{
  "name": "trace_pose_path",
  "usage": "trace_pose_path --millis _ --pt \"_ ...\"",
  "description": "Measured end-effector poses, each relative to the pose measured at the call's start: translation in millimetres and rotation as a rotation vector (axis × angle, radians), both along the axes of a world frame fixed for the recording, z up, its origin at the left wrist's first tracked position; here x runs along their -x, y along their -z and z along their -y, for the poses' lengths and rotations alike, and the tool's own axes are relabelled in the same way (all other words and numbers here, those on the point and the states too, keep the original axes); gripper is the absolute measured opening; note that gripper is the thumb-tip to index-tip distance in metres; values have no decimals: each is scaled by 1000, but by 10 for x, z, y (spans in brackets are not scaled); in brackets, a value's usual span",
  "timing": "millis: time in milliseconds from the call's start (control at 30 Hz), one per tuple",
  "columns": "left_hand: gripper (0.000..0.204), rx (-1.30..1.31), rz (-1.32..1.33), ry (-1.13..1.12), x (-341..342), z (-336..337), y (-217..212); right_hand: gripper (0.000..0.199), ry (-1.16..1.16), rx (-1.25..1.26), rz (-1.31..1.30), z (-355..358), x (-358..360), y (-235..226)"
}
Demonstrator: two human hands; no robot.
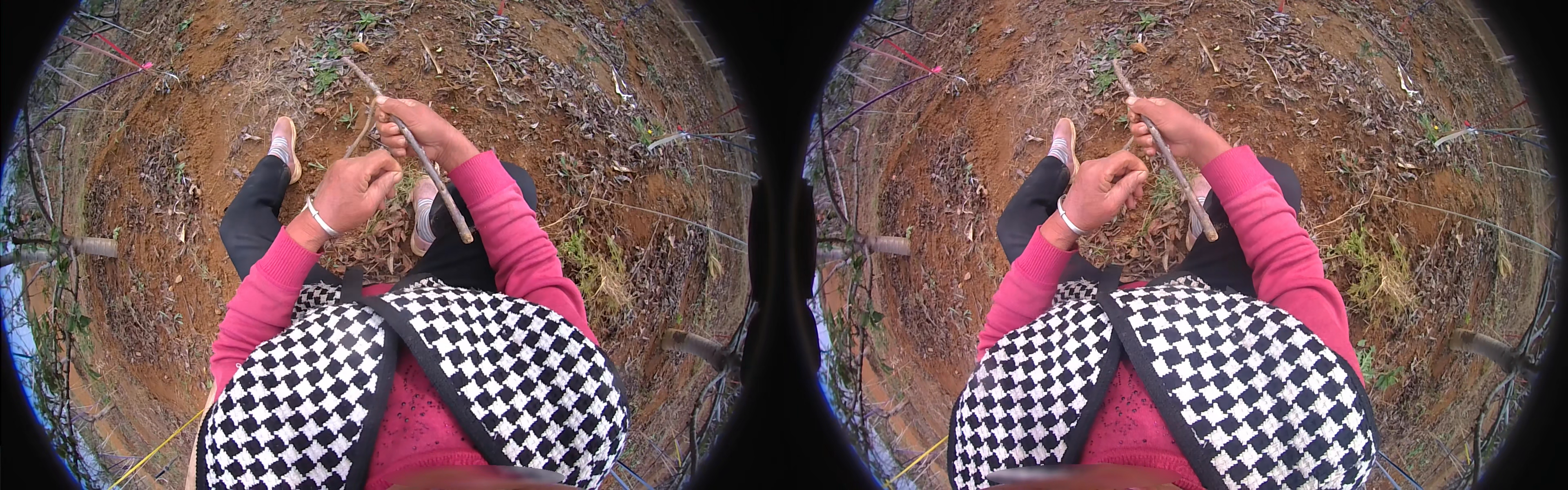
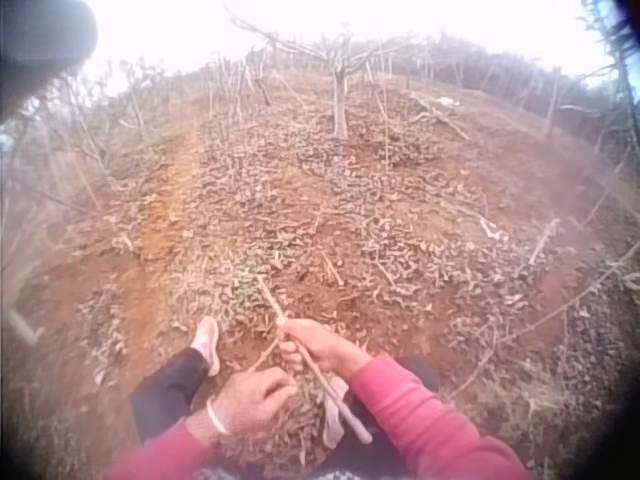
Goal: The person uses a rake to clear dry leaves and debris from a patch of soil in an outdoor area. They then use a long stick to poke and move remaining debris, and finally pick up a small branch by hand.
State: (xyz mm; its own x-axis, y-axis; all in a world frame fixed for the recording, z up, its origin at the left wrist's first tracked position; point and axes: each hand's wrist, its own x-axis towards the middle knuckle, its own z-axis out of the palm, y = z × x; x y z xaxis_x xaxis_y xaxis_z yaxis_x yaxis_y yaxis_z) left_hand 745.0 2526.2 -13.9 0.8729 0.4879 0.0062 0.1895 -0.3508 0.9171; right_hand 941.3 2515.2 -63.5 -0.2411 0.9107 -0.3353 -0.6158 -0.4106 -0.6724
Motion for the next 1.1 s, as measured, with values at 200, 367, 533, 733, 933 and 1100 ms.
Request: trace_pose_path --millis 200,367,533,733,933,1100 --pt "51 -1033 -61 -313 327 -879 -39 33 -252 -231 233 139 220 -86" --pt "47 -1381 -146 -73 443 -997 -210 37 -425 -261 147 212 374 -143" --pt "28 -1456 -297 -156 599 -1074 -402 35 -279 -210 253 145 288 -178" --pt "27 -1276 -434 -105 803 -1177 -495 36 -313 -300 720 182 218 -204" --pt "30 -1200 -397 -88 875 -1130 -345 38 -333 -251 801 280 227 -136" --pt "31 -1157 -407 3 935 -1163 -381 37 -344 -198 641 310 302 -51"
